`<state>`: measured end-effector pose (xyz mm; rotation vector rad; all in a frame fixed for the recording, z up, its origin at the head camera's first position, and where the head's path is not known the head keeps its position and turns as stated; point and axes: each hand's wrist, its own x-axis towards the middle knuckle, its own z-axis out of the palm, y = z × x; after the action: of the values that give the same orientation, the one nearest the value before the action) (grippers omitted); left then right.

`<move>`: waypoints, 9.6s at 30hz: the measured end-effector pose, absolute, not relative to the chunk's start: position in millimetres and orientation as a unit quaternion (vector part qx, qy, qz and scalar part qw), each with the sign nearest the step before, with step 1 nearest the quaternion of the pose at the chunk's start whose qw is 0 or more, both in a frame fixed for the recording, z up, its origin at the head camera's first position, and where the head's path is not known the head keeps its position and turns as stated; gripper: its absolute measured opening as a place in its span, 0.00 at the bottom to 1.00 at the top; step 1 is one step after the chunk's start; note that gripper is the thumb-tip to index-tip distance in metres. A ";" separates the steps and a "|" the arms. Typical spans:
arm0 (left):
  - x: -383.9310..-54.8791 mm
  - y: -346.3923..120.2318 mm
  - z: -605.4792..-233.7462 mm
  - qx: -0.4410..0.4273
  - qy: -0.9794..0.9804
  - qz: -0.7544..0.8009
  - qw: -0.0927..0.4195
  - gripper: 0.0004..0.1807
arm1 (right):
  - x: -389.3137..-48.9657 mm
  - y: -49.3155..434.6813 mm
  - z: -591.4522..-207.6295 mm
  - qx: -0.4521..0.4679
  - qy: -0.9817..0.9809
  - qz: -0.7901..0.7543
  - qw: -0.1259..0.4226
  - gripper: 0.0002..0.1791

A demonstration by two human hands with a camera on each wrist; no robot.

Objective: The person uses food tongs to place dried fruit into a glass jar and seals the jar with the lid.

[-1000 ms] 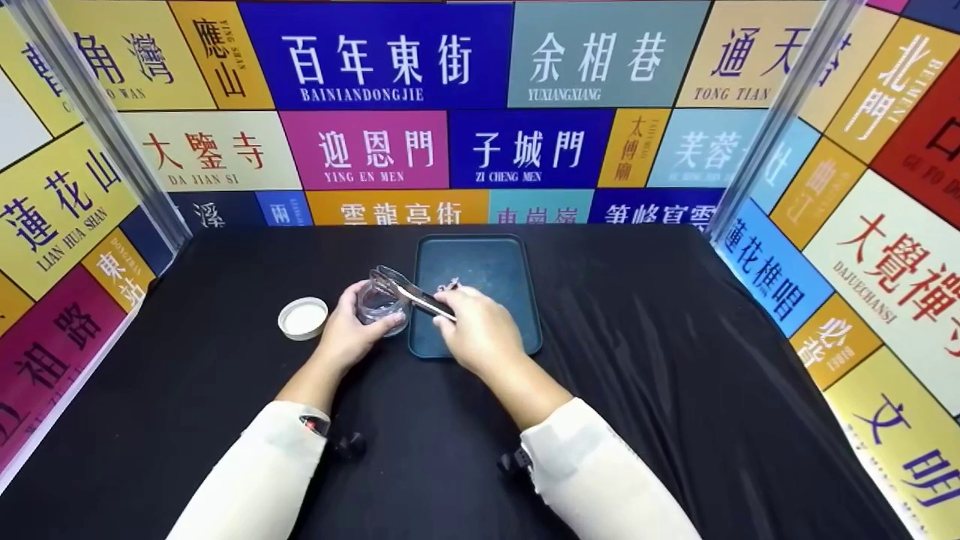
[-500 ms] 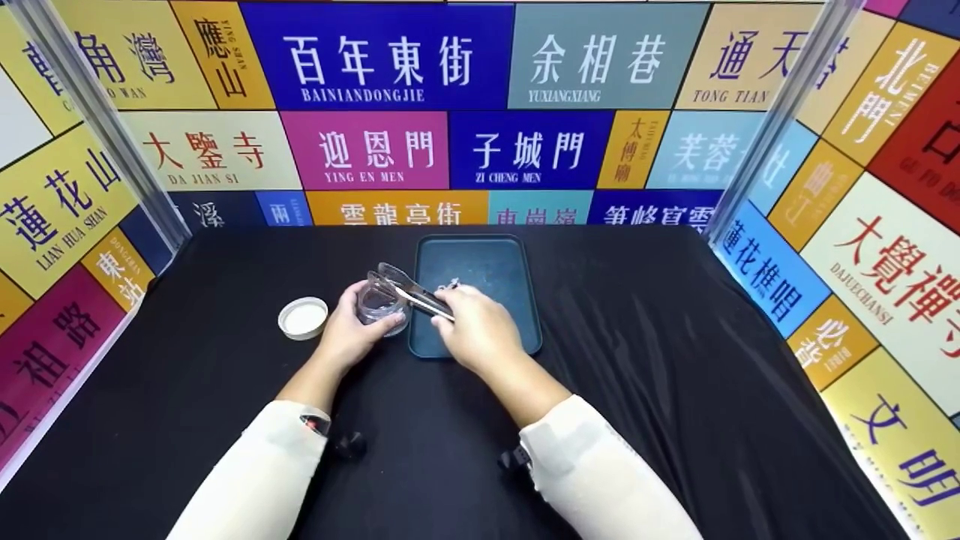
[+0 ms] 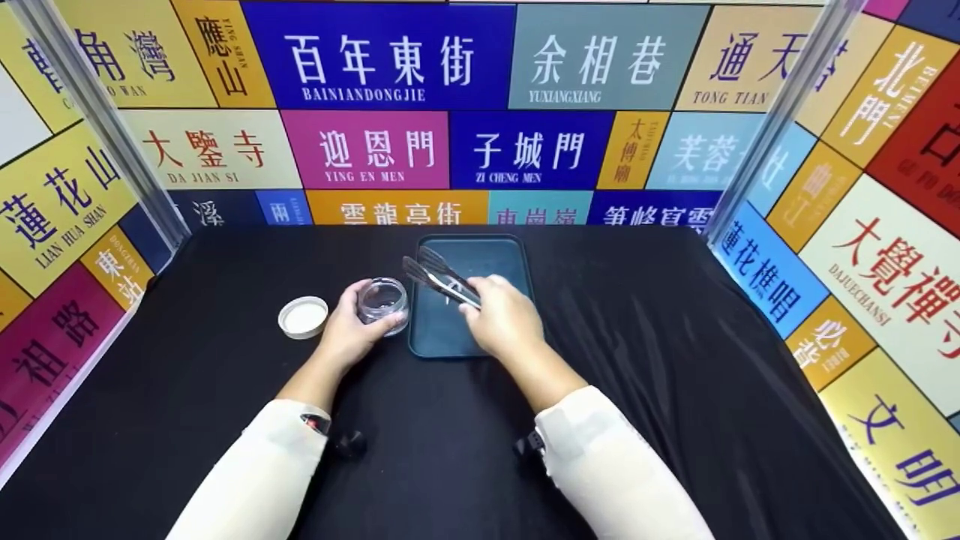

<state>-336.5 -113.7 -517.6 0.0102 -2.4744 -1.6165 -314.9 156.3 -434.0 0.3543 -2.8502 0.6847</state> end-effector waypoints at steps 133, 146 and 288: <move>-335.8 -113.9 -516.4 -0.001 -0.830 -0.550 0.092 0.54 | -291.2 139.6 -429.6 0.176 -0.951 0.216 0.130 0.17; -336.1 -113.2 -514.4 0.007 -0.828 -0.555 0.083 0.54 | -287.3 134.5 -433.1 0.188 -0.950 0.210 0.134 0.17; -337.1 -114.5 -515.6 0.003 -0.833 -0.546 0.087 0.54 | -291.5 130.1 -435.3 0.158 -0.944 0.261 0.127 0.18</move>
<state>-337.1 -114.5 -515.6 0.0091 -2.4813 -1.6262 -291.5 130.1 -435.3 0.4610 -2.7473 0.7594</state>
